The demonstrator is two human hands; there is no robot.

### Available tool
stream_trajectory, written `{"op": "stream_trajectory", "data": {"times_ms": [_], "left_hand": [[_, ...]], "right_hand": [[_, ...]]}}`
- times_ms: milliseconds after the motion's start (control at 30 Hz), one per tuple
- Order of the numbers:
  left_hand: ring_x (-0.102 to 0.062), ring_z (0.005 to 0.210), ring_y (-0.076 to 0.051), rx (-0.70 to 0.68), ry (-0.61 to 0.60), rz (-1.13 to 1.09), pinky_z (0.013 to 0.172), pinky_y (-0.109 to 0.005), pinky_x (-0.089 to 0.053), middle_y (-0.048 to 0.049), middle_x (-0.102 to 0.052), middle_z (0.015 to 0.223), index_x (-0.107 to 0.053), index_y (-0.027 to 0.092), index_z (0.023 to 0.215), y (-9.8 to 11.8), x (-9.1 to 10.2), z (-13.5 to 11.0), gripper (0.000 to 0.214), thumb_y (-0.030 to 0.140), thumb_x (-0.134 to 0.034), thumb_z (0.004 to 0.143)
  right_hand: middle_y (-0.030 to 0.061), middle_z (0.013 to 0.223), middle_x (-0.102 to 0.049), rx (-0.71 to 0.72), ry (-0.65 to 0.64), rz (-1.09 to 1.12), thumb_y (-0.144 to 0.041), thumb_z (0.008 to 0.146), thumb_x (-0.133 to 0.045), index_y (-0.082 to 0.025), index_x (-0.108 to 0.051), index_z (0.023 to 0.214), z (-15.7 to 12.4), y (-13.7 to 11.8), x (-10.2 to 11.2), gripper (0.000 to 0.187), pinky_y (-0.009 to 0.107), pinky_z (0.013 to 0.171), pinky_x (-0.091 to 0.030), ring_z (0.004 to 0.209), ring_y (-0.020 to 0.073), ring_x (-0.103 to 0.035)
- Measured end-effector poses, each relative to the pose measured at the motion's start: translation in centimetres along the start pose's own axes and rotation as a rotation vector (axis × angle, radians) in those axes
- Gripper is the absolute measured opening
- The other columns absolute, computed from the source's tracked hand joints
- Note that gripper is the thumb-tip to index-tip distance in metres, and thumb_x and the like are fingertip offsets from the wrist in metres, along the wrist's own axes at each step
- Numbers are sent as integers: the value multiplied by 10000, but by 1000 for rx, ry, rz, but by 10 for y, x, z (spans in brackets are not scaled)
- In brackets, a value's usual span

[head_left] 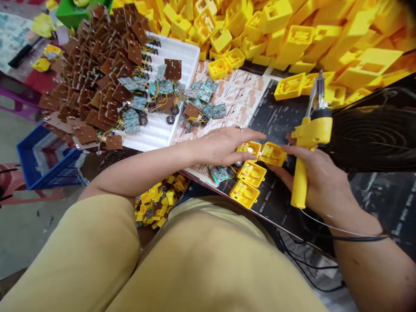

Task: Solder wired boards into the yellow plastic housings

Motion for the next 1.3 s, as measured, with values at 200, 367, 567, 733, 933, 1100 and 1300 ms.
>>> {"op": "stream_trajectory", "data": {"times_ms": [200,367,567,733,933,1100,1300], "left_hand": [[-652,936,-232,211,258,305,937,-456,-494,-43,-760,1009,-745,332,1173,-45,80,-76,302,348,-497,1001],[-591,985,-262,182,127,362,917,-491,-449,-48,-711,987,-684,354,1320,-79,69,-106,416,361,-495,950],[-583,1149,-271,281,404,207,1086,-575,-418,-40,-753,1117,-737,239,818,-78,83,-61,200,396,-679,926],[-696,1078,-155,64,707,-154,1025,-371,-555,-38,-794,1074,-764,138,903,-53,128,-24,133,259,-710,911],[-676,789,-105,307,460,-245,842,-333,-596,0,-799,839,-762,161,794,-62,96,6,68,169,-758,861],[-687,639,-108,386,508,-592,564,-258,-502,25,-697,641,-685,170,666,-65,85,16,223,34,-741,833],[-611,582,-113,474,500,-665,512,-274,-420,37,-643,601,-617,201,650,-51,67,25,275,69,-710,873]], "right_hand": [[96,1188,-748,-64,24,47,-336,920,-755,-304,-557,1382,-11,-4,21,504,428,858,-639,1033,288,-749],[70,1198,-754,-137,66,74,-249,878,-790,-313,-624,1275,-10,-13,21,435,384,824,-650,1014,270,-758],[83,1145,-766,-75,109,103,-232,886,-780,-255,-632,1192,16,-27,10,341,351,857,-655,1073,276,-752],[128,1240,-736,-143,40,109,-355,883,-805,-228,-589,1277,30,-28,0,467,377,870,-656,1074,285,-748],[126,1190,-733,-181,-15,201,-422,911,-773,-229,-552,1279,37,-21,-15,470,393,825,-656,990,275,-758],[117,1314,-656,-249,18,328,-508,936,-729,-266,-467,1294,51,-19,-22,505,366,744,-663,1014,252,-753],[29,1058,-690,-249,142,359,-573,894,-761,-298,-451,1221,79,-39,-30,528,382,818,-660,934,222,-734]]}}
Point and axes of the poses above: each hand's wrist, its own z-axis towards the middle knuckle, its own x-axis out of the back of the hand, y = z × x, the point moved 4 cm from there along z, towards the middle knuckle
